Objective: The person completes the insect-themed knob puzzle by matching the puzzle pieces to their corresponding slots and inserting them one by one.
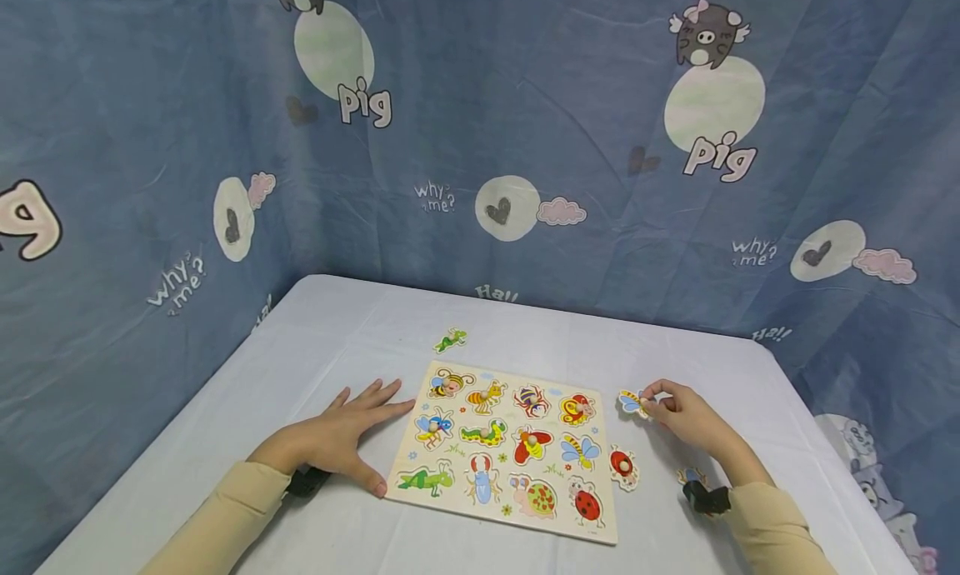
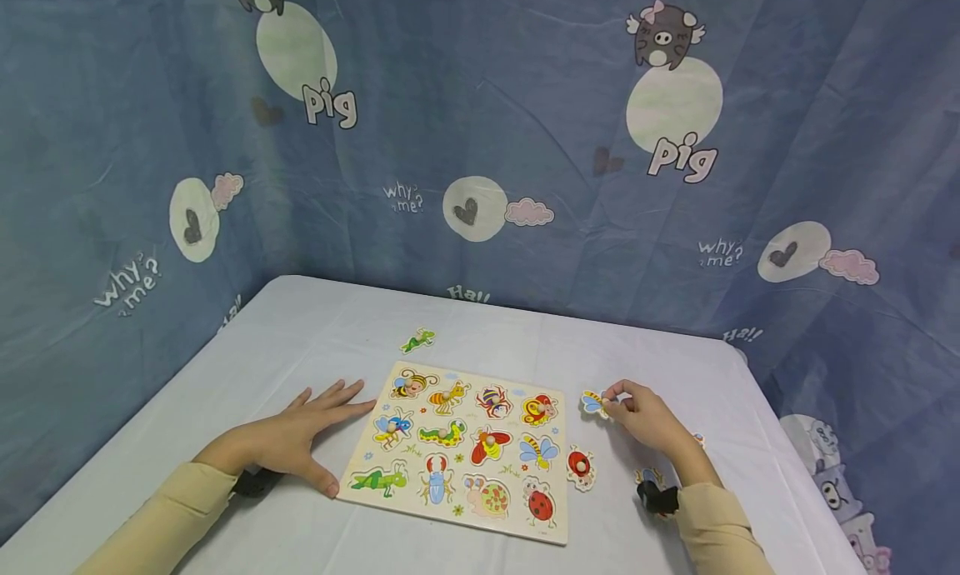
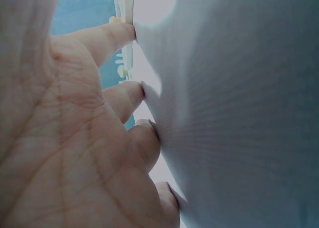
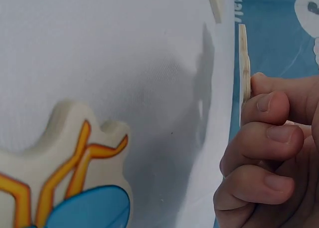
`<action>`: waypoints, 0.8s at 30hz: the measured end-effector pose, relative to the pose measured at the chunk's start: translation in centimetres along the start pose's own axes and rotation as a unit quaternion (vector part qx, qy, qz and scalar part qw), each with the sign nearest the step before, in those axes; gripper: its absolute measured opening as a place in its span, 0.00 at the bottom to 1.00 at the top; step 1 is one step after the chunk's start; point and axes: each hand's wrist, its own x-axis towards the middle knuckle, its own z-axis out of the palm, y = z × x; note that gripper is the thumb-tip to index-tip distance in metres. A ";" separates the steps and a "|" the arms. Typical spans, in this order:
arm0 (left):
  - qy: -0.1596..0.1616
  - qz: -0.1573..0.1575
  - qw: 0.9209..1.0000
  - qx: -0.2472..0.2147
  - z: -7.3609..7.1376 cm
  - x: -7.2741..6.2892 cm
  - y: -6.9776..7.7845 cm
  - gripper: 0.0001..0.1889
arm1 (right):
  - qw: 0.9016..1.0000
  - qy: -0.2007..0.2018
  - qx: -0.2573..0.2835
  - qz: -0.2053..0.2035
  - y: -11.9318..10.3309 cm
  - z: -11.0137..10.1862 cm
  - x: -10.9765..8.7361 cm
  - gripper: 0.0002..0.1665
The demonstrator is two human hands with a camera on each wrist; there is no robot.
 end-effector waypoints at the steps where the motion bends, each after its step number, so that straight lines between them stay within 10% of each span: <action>1: 0.000 0.001 1.000 0.000 0.0 0.0 0.0 0.68 | 1.000 0.000 0.002 0.002 -0.1 0.0 -0.1 0.13; 24: 0.000 0.002 1.000 -0.003 -0.2 -0.1 0.2 0.68 | 0.999 -0.010 0.031 -0.017 -1.6 0.7 -1.4 0.13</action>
